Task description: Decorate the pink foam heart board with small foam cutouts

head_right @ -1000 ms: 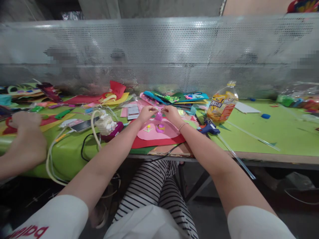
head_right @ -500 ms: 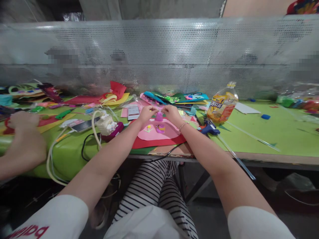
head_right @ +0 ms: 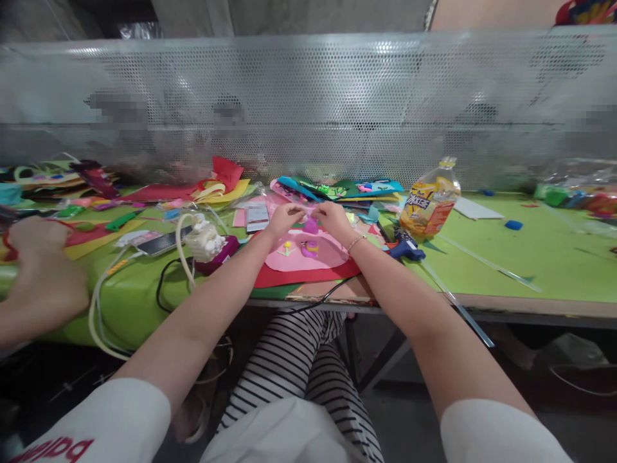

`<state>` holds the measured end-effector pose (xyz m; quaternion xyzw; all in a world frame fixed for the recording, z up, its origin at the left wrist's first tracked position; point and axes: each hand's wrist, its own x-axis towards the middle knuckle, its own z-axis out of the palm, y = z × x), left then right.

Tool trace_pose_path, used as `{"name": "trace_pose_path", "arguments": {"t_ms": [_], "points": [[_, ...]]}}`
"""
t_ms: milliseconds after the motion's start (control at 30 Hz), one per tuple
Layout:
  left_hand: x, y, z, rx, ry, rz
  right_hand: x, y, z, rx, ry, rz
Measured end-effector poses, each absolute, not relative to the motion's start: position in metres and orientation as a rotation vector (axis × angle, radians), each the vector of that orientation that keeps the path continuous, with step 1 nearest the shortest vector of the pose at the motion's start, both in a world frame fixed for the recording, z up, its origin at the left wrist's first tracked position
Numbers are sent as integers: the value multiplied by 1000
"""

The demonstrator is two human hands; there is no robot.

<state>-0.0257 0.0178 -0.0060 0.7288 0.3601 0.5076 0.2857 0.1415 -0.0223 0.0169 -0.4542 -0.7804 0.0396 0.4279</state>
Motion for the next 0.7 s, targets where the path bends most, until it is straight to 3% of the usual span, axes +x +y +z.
{"name": "trace_pose_path", "arguments": {"t_ms": [333, 567, 700], "points": [[-28, 14, -1, 1890, 1023, 1346, 142, -23, 17, -1110, -1983, 53], [-23, 8, 0, 1712, 820, 1208, 139, -24, 15, -1046, -2077, -25], [-27, 14, 0, 1733, 970, 1391, 143, -22, 19, -1076, -1949, 41]]}}
